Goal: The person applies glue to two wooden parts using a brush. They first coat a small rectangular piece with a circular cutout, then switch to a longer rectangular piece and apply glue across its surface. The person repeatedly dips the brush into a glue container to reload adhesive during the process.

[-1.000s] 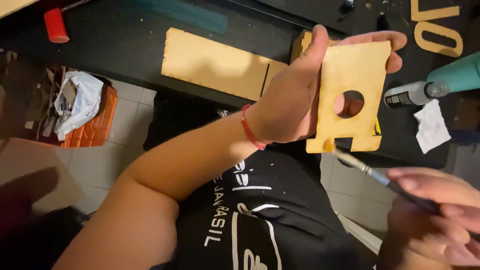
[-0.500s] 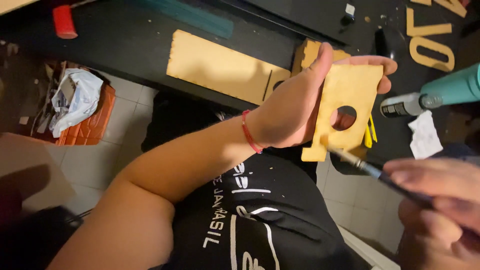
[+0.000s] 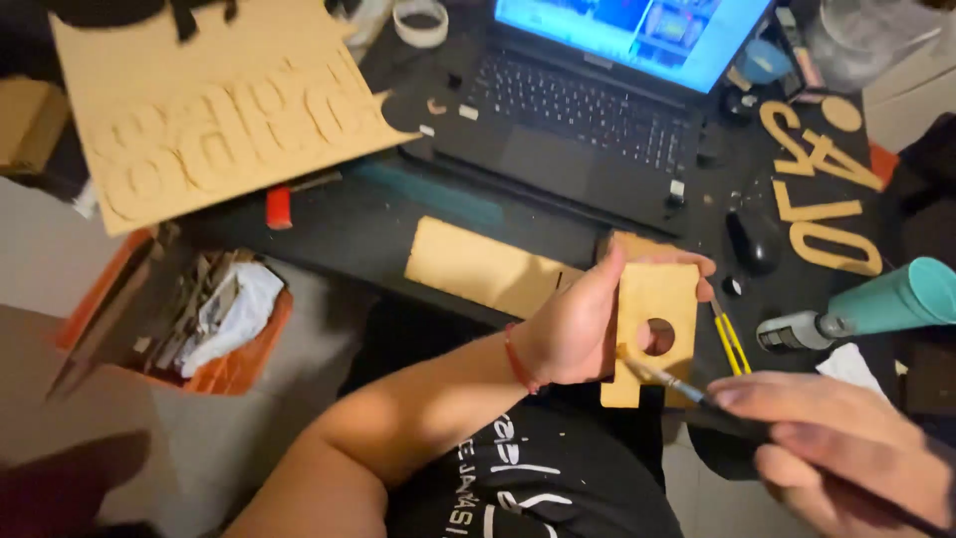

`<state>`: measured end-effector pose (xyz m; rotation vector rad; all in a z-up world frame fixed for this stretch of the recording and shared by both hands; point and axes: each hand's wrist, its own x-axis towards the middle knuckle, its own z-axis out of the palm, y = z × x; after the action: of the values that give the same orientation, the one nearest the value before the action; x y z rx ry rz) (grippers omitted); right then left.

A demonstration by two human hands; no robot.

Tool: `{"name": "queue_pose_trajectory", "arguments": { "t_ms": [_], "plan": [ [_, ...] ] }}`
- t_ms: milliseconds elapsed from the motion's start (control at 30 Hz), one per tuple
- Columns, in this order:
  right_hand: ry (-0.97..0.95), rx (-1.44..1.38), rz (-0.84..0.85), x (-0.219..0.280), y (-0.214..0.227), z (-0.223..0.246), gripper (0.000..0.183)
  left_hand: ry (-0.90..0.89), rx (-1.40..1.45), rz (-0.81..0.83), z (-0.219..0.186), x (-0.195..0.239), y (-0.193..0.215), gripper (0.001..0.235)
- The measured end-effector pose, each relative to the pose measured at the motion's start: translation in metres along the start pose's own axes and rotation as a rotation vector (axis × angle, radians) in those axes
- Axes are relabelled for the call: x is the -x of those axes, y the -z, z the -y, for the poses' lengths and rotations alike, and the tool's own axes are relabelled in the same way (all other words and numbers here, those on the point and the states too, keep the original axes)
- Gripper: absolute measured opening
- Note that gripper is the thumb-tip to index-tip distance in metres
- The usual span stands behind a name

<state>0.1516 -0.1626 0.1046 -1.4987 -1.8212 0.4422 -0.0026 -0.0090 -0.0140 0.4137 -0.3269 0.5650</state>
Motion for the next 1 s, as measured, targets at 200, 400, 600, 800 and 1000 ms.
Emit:
{"name": "queue_pose_trajectory", "arguments": {
  "t_ms": [200,400,600,800,1000],
  "plan": [
    [0.368,0.047,0.010,0.014,0.003,-0.013,0.015,-0.075,-0.124,-0.093,-0.016,-0.002,-0.008,0.072],
    [-0.438,-0.771,0.030,0.042,0.019,-0.022,0.042,-0.163,-0.079,-0.133,-0.021,-0.010,-0.007,0.070],
    [0.297,0.109,-0.128,0.040,-0.012,-0.023,0.023,-0.201,-0.017,0.022,-0.022,-0.010,0.000,0.072],
    [-0.260,0.295,-0.110,0.066,-0.012,-0.045,0.062,-0.201,-0.116,-0.043,-0.022,-0.009,-0.005,0.075],
    [0.132,0.092,0.009,0.051,0.006,-0.036,0.025,-0.247,-0.095,-0.005,-0.021,-0.013,-0.006,0.073]
  ]
}}
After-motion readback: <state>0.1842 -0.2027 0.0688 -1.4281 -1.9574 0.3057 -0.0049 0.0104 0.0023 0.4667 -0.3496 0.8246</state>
